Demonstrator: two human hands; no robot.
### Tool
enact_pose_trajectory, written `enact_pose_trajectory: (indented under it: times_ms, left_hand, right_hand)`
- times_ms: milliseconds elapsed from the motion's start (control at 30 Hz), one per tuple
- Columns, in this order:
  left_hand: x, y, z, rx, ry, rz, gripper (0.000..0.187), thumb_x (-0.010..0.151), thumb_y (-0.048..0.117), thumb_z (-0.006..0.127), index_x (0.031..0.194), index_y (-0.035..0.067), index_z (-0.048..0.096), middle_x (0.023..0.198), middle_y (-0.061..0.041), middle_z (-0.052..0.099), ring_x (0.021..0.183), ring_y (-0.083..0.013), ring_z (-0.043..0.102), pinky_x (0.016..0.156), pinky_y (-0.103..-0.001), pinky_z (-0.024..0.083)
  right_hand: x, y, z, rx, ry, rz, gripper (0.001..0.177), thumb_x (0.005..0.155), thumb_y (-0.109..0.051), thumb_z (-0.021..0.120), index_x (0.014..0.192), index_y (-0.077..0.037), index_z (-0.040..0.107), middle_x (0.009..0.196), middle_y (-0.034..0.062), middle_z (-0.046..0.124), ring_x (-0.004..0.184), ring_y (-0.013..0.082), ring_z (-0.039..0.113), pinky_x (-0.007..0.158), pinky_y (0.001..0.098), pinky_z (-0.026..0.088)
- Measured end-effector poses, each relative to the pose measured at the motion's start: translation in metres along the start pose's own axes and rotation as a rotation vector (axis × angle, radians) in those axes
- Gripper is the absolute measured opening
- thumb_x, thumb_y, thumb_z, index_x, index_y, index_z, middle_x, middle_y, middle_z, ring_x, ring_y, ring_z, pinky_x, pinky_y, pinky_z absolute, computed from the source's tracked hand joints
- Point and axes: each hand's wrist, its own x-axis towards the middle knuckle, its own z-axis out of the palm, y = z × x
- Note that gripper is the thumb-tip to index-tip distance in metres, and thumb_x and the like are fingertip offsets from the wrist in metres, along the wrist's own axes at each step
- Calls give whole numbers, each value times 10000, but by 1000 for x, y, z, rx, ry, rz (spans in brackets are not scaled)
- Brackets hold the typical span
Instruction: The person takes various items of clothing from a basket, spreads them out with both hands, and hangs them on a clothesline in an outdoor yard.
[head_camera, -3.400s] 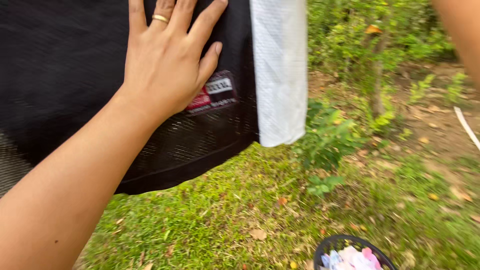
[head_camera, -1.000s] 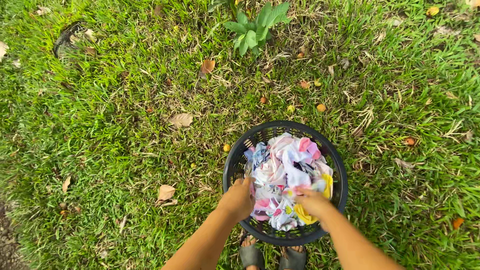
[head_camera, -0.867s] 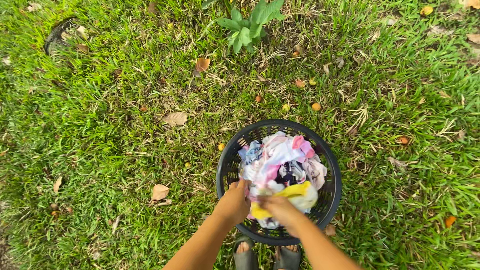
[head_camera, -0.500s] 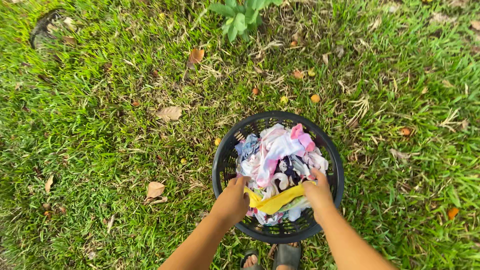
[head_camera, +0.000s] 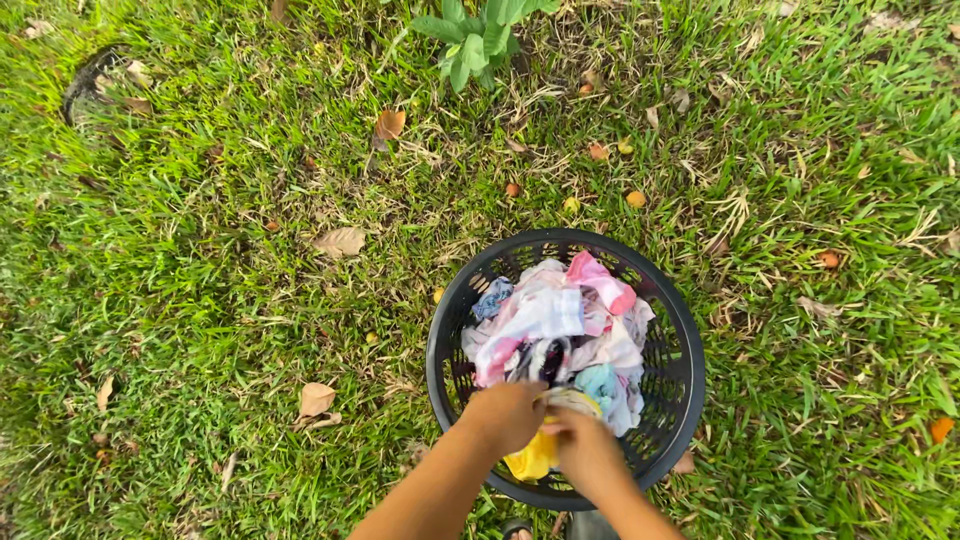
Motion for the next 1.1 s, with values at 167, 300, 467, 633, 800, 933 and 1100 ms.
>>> enact_pose_trajectory:
  times_ms: [167, 300, 467, 633, 800, 933, 1100]
  left_hand:
    - [-7, -20, 23, 96, -129, -56, 327, 948, 254, 528, 1211, 125, 672, 1077, -191, 729, 1021, -389, 683, 915, -496, 529]
    - [-10, -34, 29, 48, -52, 50, 378, 879, 206, 594, 1243, 125, 653, 1140, -183, 690, 1057, -385, 656, 916, -492, 516]
    - [-9, -19, 16, -100, 203, 137, 392, 893, 130, 540, 1273, 118, 638, 1219, -174, 663, 1126, -391, 627, 949, -486, 501]
    - [1, 2, -4, -328, 252, -183, 450, 901, 439, 711, 1282, 205, 661, 1281, -216, 568, 1167, -402, 579, 1014, -464, 470]
    - [15, -32, -9, -265, 301, -374, 933, 653, 428, 933, 1449, 233, 488, 1509, -261, 286, 1208, -447, 536, 1023, -464, 463]
    - [15, -54, -3, -189, 331, -400, 647, 744, 214, 794, 1334, 188, 530, 1282, -192, 565, 1152, -425, 627, 988, -477, 521]
    - [6, -38, -13, -156, 425, -433, 607, 752, 143, 823, 1280, 162, 525, 1257, -194, 551, 1132, -428, 608, 949, -495, 515]
  right_hand:
    - [26, 44, -27, 269, 516, 391, 584, 837, -10, 555, 1412, -86, 480, 1227, 173, 630, 994, 299, 681, 857, 384, 530]
    - [56, 66, -33, 912, 283, 720, 425, 917, -45, 476, 1340, -55, 518, 1079, 125, 702, 931, 281, 672, 754, 420, 542]
    - [59, 33, -32, 861, 89, 699, 320, 940, -137, 617, 1253, -135, 547, 981, 72, 685, 849, 221, 639, 720, 391, 490]
    - [50, -46, -1, 671, 22, 344, 260, 967, -243, 626, 1172, -85, 656, 933, 72, 709, 785, 182, 641, 702, 367, 538]
    - [2, -86, 11, 318, -48, -370, 270, 855, -88, 640, 1113, -24, 690, 1081, 77, 711, 850, 190, 731, 748, 294, 585]
    - [3, -58, 3, 421, 11, 114, 349, 848, -23, 522, 1103, -75, 755, 1034, 57, 795, 740, 175, 755, 704, 296, 579]
    - [41, 26, -20, -303, -18, 356, 284, 828, -141, 661, 1035, -175, 852, 1279, 131, 710, 1163, 274, 681, 1042, 364, 523]
